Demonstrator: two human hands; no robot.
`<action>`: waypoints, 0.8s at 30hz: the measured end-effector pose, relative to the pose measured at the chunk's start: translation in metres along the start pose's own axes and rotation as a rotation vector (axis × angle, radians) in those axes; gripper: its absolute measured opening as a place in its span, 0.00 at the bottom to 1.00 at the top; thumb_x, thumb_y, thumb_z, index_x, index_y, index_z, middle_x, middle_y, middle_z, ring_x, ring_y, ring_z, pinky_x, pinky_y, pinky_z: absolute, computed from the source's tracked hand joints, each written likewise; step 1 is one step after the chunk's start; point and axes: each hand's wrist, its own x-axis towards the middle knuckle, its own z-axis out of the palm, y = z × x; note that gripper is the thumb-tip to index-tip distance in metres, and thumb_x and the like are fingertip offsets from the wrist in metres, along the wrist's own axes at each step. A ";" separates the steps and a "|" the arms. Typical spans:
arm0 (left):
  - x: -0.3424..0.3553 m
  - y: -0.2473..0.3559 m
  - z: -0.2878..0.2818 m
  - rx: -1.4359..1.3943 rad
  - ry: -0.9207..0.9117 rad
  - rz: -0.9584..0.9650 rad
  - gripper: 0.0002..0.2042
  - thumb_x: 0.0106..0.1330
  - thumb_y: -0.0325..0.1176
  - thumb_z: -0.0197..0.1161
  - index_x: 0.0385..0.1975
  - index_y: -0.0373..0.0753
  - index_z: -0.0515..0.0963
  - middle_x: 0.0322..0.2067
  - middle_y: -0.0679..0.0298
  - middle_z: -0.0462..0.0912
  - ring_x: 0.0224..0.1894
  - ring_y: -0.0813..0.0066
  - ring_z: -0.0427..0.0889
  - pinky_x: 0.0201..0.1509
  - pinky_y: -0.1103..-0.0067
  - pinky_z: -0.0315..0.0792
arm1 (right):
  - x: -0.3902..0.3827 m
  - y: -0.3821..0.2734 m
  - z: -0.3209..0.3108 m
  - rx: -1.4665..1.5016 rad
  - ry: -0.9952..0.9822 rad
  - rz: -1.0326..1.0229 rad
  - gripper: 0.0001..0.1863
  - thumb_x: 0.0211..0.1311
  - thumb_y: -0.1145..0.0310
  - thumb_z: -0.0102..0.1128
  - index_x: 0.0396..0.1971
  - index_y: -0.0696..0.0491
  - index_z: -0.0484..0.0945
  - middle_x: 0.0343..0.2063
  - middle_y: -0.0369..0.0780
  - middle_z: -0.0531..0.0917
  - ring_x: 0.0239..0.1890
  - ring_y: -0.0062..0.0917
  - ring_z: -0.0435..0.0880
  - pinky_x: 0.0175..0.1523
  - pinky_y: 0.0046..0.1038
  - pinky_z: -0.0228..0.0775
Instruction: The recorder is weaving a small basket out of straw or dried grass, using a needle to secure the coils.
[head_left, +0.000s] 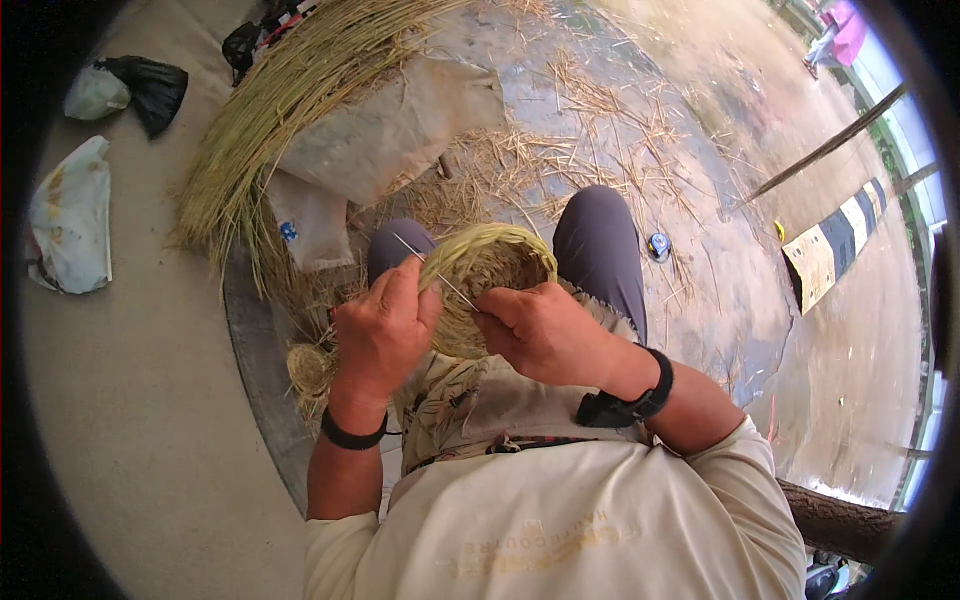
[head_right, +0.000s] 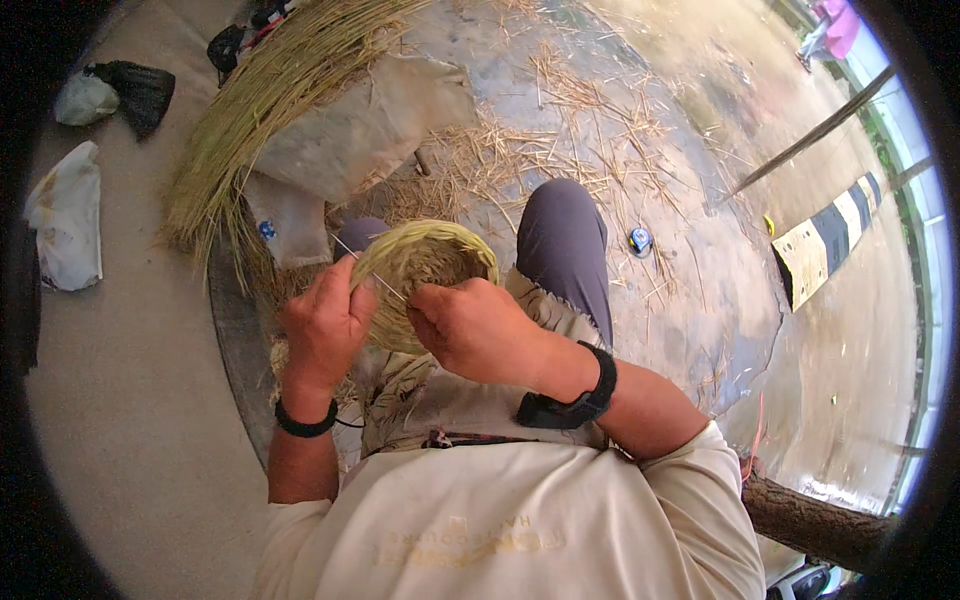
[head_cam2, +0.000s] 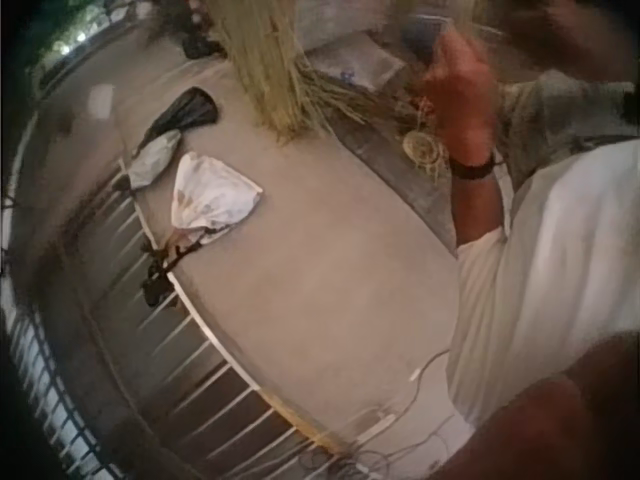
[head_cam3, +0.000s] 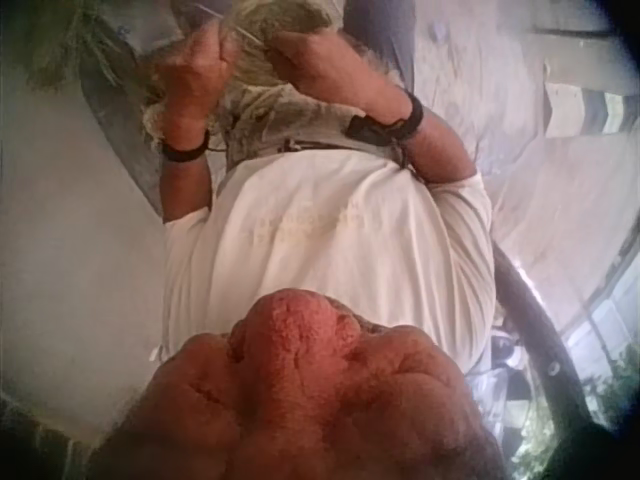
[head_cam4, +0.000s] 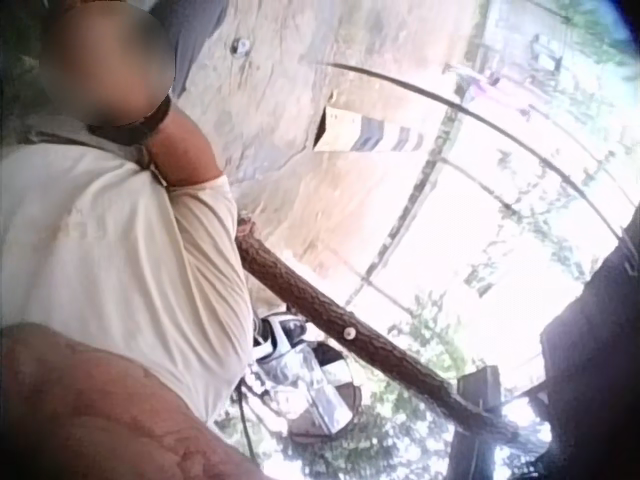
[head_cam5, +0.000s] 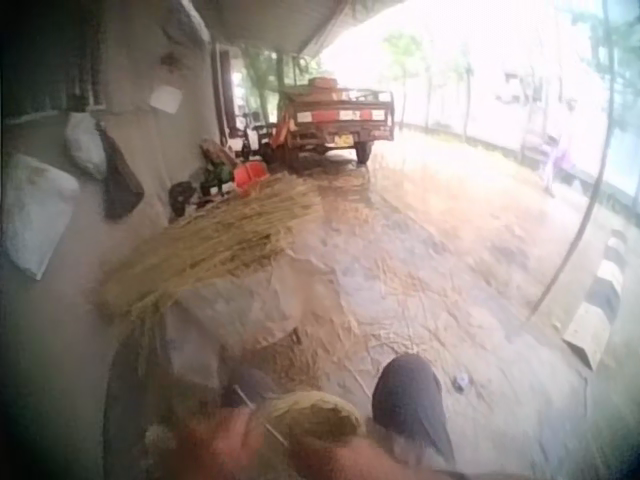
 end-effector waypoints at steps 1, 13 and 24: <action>0.000 0.001 0.001 -0.014 -0.002 -0.006 0.16 0.63 0.31 0.71 0.49 0.35 0.79 0.33 0.55 0.86 0.30 0.56 0.88 0.30 0.66 0.81 | 0.001 0.001 0.000 0.057 0.017 -0.007 0.08 0.68 0.67 0.62 0.34 0.57 0.78 0.22 0.52 0.81 0.27 0.53 0.83 0.33 0.48 0.76; 0.003 0.015 0.003 -0.072 -0.169 0.258 0.17 0.60 0.29 0.69 0.49 0.34 0.79 0.26 0.60 0.81 0.25 0.62 0.85 0.27 0.70 0.79 | 0.027 -0.012 -0.053 -0.202 0.192 -0.089 0.09 0.65 0.66 0.64 0.40 0.54 0.83 0.29 0.46 0.84 0.35 0.45 0.86 0.39 0.43 0.78; 0.019 0.023 -0.006 -0.094 -0.175 0.338 0.14 0.60 0.29 0.67 0.46 0.35 0.80 0.23 0.61 0.80 0.23 0.62 0.84 0.25 0.69 0.78 | 0.063 0.011 -0.048 0.289 0.308 0.047 0.11 0.70 0.65 0.63 0.37 0.59 0.82 0.25 0.52 0.80 0.26 0.45 0.83 0.35 0.40 0.76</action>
